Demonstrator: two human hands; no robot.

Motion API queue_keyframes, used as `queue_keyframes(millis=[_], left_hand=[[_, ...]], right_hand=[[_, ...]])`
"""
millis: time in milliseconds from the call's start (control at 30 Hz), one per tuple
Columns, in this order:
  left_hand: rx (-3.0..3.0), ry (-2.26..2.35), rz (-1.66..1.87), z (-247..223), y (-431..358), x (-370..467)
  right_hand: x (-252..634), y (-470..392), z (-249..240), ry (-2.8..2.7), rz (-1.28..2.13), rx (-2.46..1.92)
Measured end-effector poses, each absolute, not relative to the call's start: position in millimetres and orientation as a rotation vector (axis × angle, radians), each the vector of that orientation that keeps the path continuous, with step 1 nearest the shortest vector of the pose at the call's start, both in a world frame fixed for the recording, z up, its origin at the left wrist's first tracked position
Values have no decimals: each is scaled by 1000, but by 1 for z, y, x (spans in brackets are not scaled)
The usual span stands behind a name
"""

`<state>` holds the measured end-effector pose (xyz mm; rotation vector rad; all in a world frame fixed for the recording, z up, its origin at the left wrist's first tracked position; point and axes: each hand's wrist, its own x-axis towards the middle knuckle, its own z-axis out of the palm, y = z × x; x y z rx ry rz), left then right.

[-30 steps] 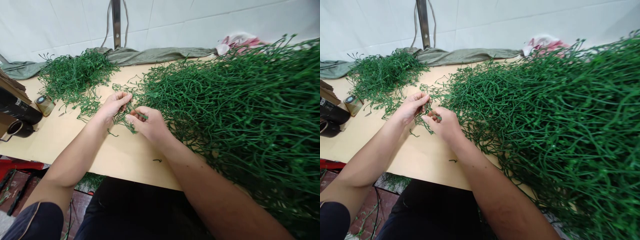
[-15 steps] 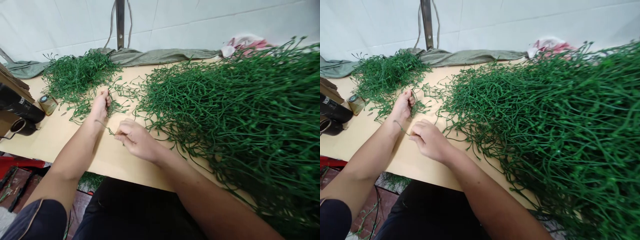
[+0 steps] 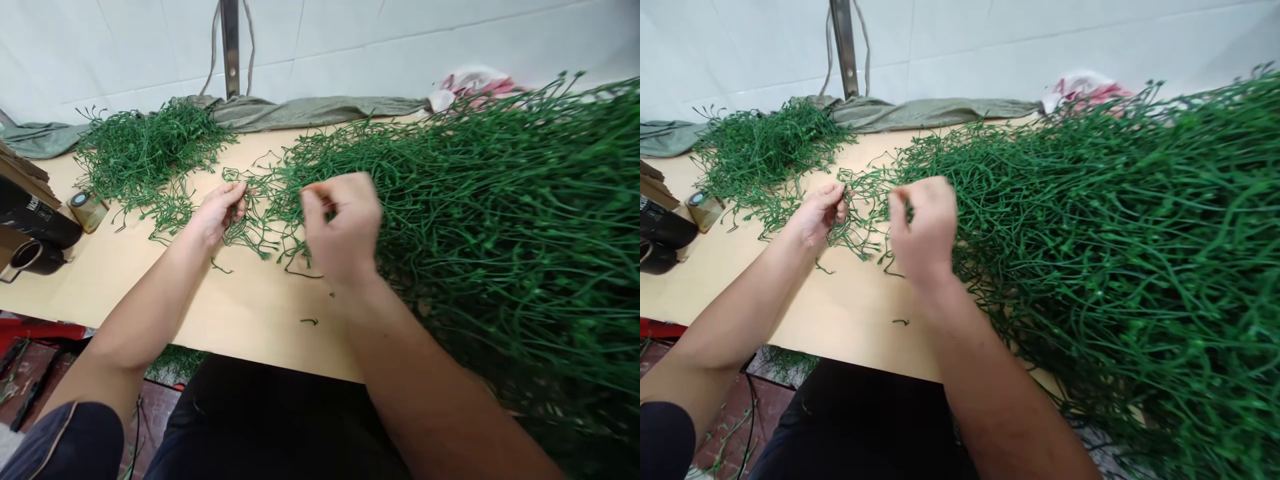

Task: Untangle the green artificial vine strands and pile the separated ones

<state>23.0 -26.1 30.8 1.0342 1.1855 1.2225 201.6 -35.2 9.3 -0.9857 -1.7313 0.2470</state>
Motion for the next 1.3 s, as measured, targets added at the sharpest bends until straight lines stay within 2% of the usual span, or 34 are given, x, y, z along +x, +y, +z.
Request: queue_keyframes(millis=[167,400,667,1133,1300], left_hand=[[1025,1148,1208,32,-30,27],[1057,1114,1152,32,-36,38],[975,1093,1265,27,-29,37],[1061,1187,1188,25,-31,42],[898,1391,1394,20,-17,33]], right_hand=[[163,-44,-6,-1755,418,-1017],[166,-32,-14,-1497,731,-940],[166,-53,5,-1635,459,-825],[176,-54,11,-1830,466,-684],[171,-75,15,-1899,427,-490]])
